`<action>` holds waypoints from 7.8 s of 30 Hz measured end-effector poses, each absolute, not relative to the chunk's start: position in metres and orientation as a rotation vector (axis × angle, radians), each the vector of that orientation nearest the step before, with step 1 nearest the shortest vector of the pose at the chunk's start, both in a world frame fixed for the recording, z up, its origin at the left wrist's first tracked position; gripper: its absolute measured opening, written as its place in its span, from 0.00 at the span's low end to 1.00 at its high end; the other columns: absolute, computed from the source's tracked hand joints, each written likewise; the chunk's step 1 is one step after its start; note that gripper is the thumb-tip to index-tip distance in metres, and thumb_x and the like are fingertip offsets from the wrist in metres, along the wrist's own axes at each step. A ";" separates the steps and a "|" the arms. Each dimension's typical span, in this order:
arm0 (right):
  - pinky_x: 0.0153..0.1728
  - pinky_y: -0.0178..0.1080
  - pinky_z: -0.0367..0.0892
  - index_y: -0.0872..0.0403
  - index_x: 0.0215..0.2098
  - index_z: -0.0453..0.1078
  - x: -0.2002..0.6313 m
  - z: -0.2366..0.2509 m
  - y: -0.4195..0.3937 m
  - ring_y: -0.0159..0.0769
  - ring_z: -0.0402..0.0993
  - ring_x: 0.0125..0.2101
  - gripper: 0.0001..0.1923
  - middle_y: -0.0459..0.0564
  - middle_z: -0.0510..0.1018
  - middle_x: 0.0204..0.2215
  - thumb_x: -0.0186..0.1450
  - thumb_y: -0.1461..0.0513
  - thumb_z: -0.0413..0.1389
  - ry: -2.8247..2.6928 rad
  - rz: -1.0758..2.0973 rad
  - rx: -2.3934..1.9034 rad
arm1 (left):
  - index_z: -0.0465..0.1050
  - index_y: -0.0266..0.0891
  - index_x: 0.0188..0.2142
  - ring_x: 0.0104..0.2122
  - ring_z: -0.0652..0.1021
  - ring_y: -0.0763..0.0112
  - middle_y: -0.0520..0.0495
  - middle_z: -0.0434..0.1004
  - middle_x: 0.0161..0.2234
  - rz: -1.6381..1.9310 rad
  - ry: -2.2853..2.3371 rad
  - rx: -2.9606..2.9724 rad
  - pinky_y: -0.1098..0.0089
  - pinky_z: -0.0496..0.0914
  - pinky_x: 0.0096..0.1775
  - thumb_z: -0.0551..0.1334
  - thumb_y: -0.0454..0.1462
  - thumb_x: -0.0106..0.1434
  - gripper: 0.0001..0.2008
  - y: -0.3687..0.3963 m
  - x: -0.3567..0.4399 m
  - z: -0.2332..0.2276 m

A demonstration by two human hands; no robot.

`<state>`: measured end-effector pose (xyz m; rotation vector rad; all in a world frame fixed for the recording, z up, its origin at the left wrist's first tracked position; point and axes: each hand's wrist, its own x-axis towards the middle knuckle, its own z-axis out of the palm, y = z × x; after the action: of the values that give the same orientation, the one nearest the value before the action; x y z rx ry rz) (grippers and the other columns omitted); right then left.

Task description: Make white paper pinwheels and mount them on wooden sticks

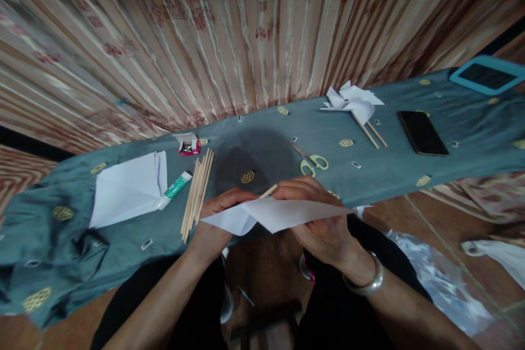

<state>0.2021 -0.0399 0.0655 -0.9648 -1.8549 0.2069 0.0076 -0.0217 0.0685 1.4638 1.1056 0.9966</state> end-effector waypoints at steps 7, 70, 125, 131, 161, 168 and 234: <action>0.42 0.42 0.73 0.50 0.43 0.68 0.203 0.064 -0.040 0.35 0.77 0.40 0.13 0.46 0.81 0.36 0.64 0.71 0.55 -1.856 0.204 -0.964 | 0.81 0.40 0.28 0.28 0.77 0.67 0.47 0.80 0.28 0.966 1.130 1.404 0.70 0.69 0.32 0.67 0.36 0.50 0.05 -0.022 0.008 0.072; 0.29 0.35 0.68 0.53 0.36 0.76 0.188 0.041 -0.022 0.32 0.73 0.28 0.10 0.46 0.79 0.28 0.60 0.56 0.61 -1.248 1.172 -1.146 | 0.79 0.42 0.25 0.29 0.78 0.67 0.48 0.79 0.27 1.075 1.289 1.984 0.71 0.70 0.33 0.60 0.39 0.60 0.11 -0.018 0.004 0.057; 0.30 0.34 0.64 0.54 0.33 0.76 0.164 0.030 -0.008 0.31 0.70 0.26 0.15 0.44 0.79 0.26 0.51 0.54 0.65 -1.123 1.395 -1.013 | 0.78 0.35 0.28 0.31 0.80 0.61 0.44 0.83 0.30 1.213 1.478 1.512 0.70 0.71 0.31 0.68 0.45 0.51 0.14 -0.013 0.004 0.033; 0.32 0.35 0.65 0.54 0.34 0.76 0.166 0.031 -0.010 0.32 0.71 0.27 0.15 0.44 0.79 0.27 0.52 0.54 0.65 -1.152 1.385 -1.034 | 0.78 0.35 0.28 0.27 0.79 0.64 0.45 0.81 0.26 1.242 1.478 1.435 0.70 0.70 0.30 0.69 0.43 0.48 0.13 -0.011 0.005 0.036; 0.25 0.35 0.65 0.56 0.25 0.77 0.160 0.038 -0.013 0.31 0.70 0.22 0.20 0.46 0.80 0.22 0.44 0.49 0.70 -1.000 1.435 -1.200 | 0.76 0.34 0.22 0.22 0.75 0.69 0.49 0.77 0.20 1.126 1.427 1.249 0.72 0.68 0.26 0.69 0.44 0.45 0.13 -0.019 0.013 0.042; 0.23 0.34 0.61 0.55 0.20 0.75 0.166 0.034 -0.012 0.30 0.67 0.21 0.18 0.46 0.77 0.19 0.48 0.49 0.68 -1.144 1.346 -1.230 | 0.80 0.35 0.26 0.27 0.79 0.64 0.46 0.81 0.26 1.104 1.275 1.192 0.68 0.73 0.31 0.72 0.47 0.41 0.18 -0.023 0.015 0.048; 0.30 0.36 0.66 0.55 0.27 0.79 0.164 0.028 -0.017 0.33 0.71 0.26 0.19 0.48 0.80 0.25 0.54 0.47 0.63 -1.226 1.307 -1.180 | 0.81 0.33 0.28 0.30 0.81 0.61 0.44 0.84 0.29 1.168 1.448 1.042 0.65 0.76 0.34 0.75 0.42 0.36 0.19 -0.022 0.020 0.042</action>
<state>0.1639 -0.0174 0.0282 -1.1797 -1.2255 1.3066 0.0203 -0.0221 0.0425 1.0425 1.4475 1.1682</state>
